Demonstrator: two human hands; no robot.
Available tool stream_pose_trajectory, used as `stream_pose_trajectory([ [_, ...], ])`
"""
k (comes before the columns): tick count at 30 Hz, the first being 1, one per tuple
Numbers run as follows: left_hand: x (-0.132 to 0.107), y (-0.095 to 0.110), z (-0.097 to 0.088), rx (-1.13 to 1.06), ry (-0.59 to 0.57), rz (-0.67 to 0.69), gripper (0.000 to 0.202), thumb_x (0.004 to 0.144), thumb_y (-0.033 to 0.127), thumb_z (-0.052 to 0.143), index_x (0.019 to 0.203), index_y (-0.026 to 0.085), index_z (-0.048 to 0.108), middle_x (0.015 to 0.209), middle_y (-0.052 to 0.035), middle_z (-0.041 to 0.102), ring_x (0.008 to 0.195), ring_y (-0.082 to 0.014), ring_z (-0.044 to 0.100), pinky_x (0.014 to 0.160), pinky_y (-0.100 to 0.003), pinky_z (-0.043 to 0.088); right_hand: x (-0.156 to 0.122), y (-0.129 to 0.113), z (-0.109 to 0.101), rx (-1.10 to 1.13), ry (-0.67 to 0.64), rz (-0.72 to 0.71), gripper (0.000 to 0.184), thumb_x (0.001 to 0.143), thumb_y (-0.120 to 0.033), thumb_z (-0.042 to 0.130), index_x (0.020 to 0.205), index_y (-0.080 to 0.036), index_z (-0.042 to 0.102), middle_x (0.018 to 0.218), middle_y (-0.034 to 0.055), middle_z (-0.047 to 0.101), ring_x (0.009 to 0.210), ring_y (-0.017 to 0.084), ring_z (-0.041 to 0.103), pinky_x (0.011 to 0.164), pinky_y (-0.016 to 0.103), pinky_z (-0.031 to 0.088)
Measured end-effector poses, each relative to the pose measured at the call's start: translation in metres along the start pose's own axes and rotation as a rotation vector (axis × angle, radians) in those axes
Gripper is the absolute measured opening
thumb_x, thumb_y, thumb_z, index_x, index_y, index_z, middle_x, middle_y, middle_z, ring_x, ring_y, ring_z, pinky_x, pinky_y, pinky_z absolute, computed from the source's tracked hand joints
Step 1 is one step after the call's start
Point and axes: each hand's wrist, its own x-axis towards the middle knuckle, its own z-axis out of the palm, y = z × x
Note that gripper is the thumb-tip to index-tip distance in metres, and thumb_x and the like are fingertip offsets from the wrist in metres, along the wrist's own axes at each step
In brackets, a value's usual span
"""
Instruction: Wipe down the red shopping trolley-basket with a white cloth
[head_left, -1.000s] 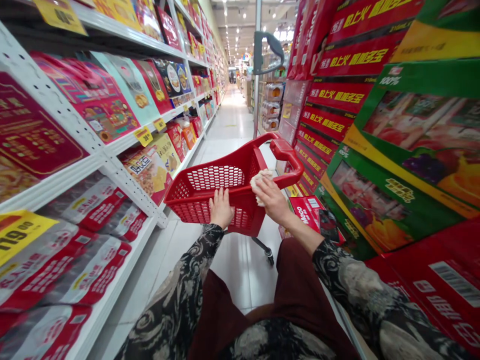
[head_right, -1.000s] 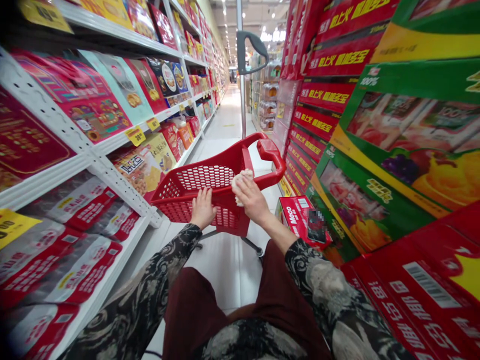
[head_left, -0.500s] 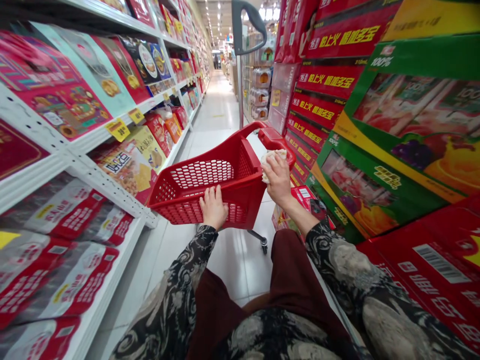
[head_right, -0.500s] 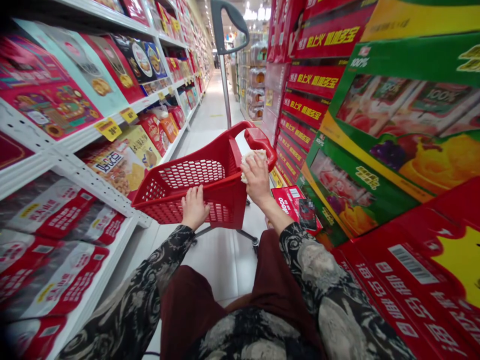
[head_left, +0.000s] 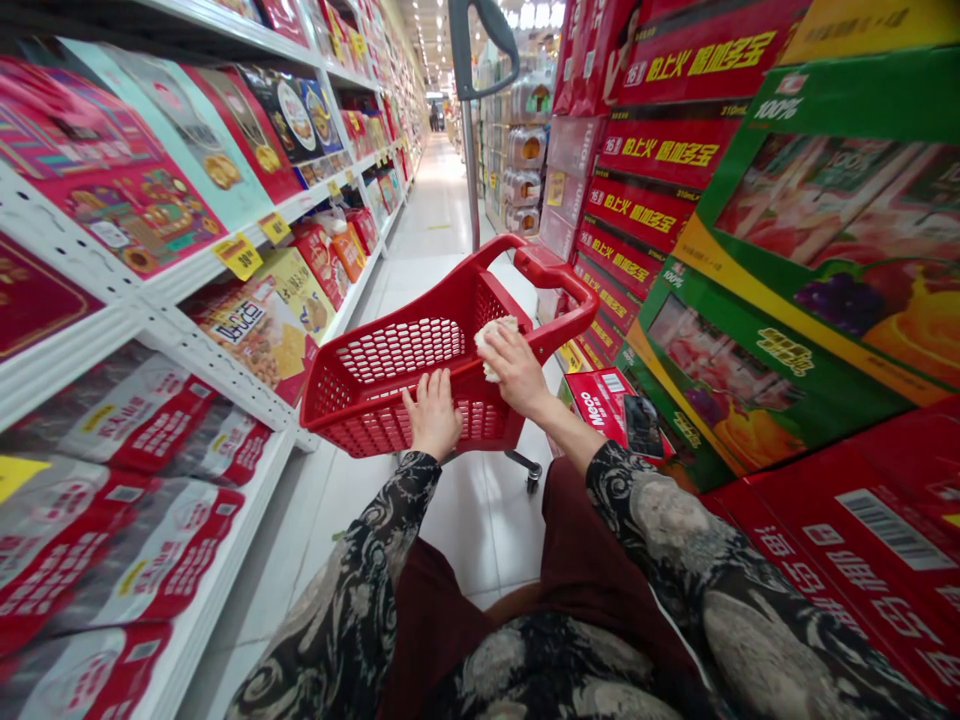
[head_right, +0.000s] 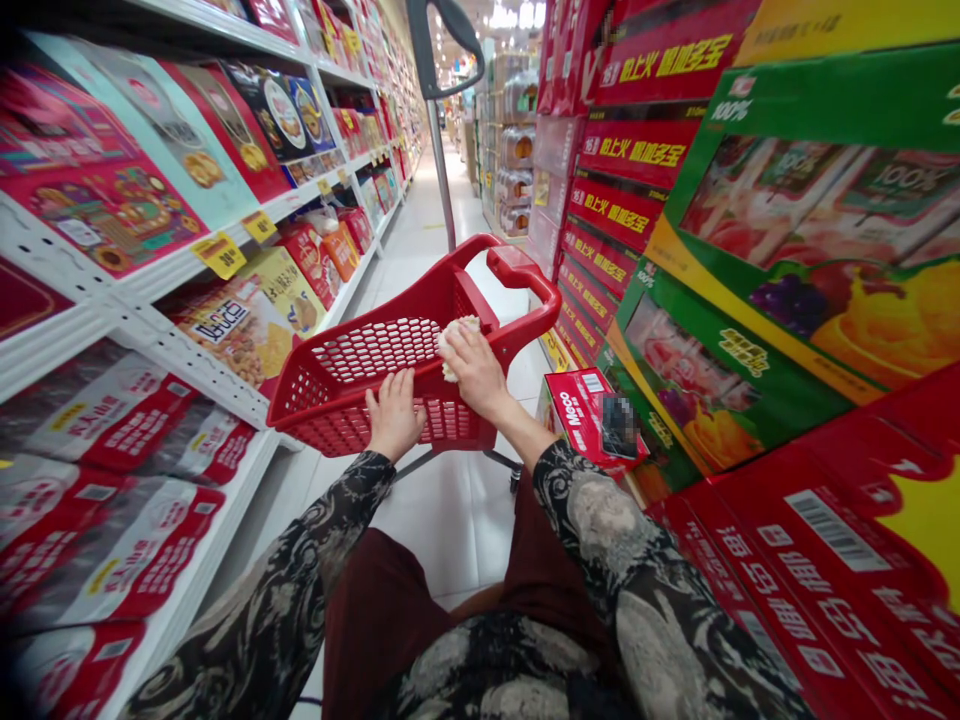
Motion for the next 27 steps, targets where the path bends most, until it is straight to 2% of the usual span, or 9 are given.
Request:
stream_pose_trajectory([
  [4,-0.004,-0.010,0.005,0.014,0.018,-0.058,0.067,0.076,0.021,0.044,0.141,0.010,0.029,0.146,-0.0139,0.033,0.136,-0.0290,0.025,0.109,-0.058,0.020,-0.003,0.035,-0.028,-0.057,0.156,0.175,0.044,0.083,-0.008,0.040,0.122,-0.020,0.055,0.139,0.0075,0.045,0.138,0.023,0.022,0.112,0.051,0.021],
  [6,-0.004,-0.009,0.005,0.024,0.019,-0.064,0.067,0.076,0.022,0.045,0.140,0.010,0.030,0.145,-0.0151,0.035,0.135,-0.0302,0.026,0.108,-0.059,0.021,-0.003,0.046,-0.035,-0.066,0.164,0.194,0.045,0.081,-0.008,0.041,0.123,-0.020,0.054,0.139,0.0072,0.044,0.138,0.024,0.022,0.111,0.052,0.021],
  [12,-0.001,0.000,0.002,0.027,-0.013,-0.078,0.068,0.075,0.021,0.046,0.140,0.011,0.029,0.145,-0.0148,0.036,0.134,-0.0302,0.029,0.108,-0.057,0.023,0.007,0.050,-0.026,-0.054,0.133,0.175,0.043,0.078,-0.005,0.042,0.114,-0.018,0.060,0.133,0.0080,0.050,0.136,0.025,0.027,0.111,0.051,0.023],
  [15,-0.002,-0.005,0.001,0.005,-0.041,-0.053,0.068,0.075,0.023,0.045,0.140,0.011,0.030,0.147,-0.0137,0.032,0.136,-0.0286,0.025,0.110,-0.056,0.021,0.012,0.056,-0.027,-0.046,0.139,0.175,0.043,0.076,-0.005,0.043,0.114,-0.017,0.060,0.130,0.0094,0.053,0.133,0.026,0.030,0.109,0.050,0.025],
  [18,-0.006,-0.013,0.000,0.003,-0.046,-0.117,0.069,0.075,0.023,0.046,0.140,0.009,0.029,0.149,-0.0151,0.027,0.138,-0.0289,0.022,0.110,-0.057,0.020,0.015,0.062,-0.030,-0.040,0.147,0.184,0.043,0.076,-0.004,0.043,0.113,-0.016,0.060,0.127,0.0107,0.055,0.132,0.026,0.033,0.108,0.051,0.027],
  [21,-0.009,-0.018,-0.001,0.002,-0.069,-0.159,0.071,0.074,0.023,0.047,0.141,0.008,0.027,0.150,-0.0155,0.026,0.139,-0.0294,0.020,0.110,-0.057,0.019,0.016,0.052,-0.024,-0.027,0.116,0.160,0.043,0.076,-0.004,0.043,0.115,-0.014,0.059,0.128,0.0127,0.054,0.132,0.026,0.033,0.107,0.050,0.029],
  [24,-0.009,-0.018,-0.001,-0.006,-0.087,-0.151,0.073,0.073,0.024,0.049,0.141,0.010,0.027,0.149,-0.0146,0.027,0.139,-0.0291,0.019,0.110,-0.058,0.018,0.015,0.023,-0.003,0.010,0.036,0.082,0.043,0.077,-0.003,0.043,0.116,-0.013,0.059,0.128,0.0130,0.054,0.131,0.026,0.034,0.107,0.048,0.029],
  [27,-0.008,-0.019,-0.002,-0.010,-0.089,-0.135,0.073,0.072,0.025,0.051,0.141,0.013,0.028,0.149,-0.0135,0.028,0.138,-0.0285,0.021,0.110,-0.057,0.019,0.014,-0.008,0.020,0.064,-0.097,-0.055,0.041,0.079,-0.004,0.043,0.116,-0.013,0.059,0.129,0.0125,0.054,0.130,0.025,0.036,0.108,0.046,0.029],
])
